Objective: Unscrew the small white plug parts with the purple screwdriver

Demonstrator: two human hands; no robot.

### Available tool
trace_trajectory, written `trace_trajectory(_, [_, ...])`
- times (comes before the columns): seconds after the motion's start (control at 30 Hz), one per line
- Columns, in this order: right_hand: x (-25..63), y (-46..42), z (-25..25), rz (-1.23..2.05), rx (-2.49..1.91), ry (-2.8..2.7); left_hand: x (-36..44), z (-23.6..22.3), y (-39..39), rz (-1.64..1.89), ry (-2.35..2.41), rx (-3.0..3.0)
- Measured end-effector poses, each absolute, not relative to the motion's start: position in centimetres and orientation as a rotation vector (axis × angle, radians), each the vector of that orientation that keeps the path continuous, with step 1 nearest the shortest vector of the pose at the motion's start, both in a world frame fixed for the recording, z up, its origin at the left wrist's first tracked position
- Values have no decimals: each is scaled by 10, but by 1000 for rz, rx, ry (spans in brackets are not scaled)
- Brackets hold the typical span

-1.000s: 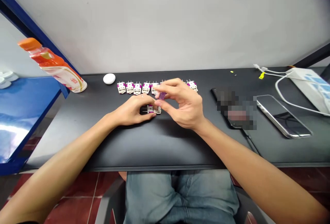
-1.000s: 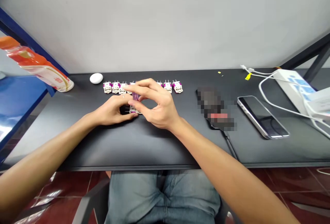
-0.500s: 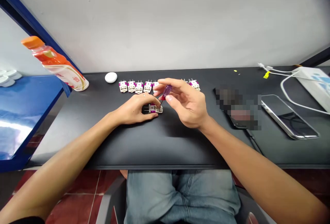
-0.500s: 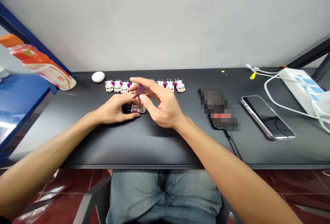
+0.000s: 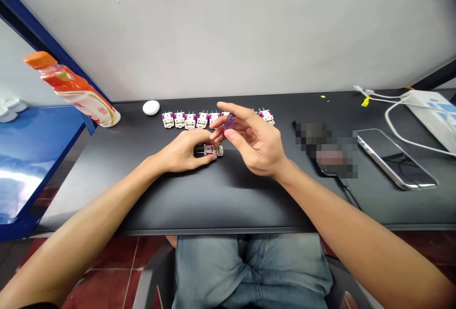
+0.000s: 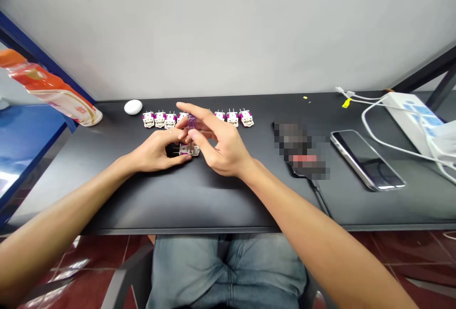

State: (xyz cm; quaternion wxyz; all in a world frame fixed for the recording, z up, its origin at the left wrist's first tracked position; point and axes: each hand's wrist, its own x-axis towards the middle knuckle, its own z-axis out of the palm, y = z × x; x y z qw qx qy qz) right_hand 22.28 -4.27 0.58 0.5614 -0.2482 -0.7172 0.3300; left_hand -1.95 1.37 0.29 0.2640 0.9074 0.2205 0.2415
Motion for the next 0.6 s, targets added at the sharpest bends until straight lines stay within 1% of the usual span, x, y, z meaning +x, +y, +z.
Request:
trace_trajectory(0.3, [223,-43,8,690,-631,-1653,-16,6,12,748,579,2409])
trace_trajectory(0.47, [224,-42,13,530,-667,-1589,-15,5,14,819,803,2357])
trace_trajectory(0.6, [224,-42,16,509,-684,-1579,-16,0,17,874,957,2323])
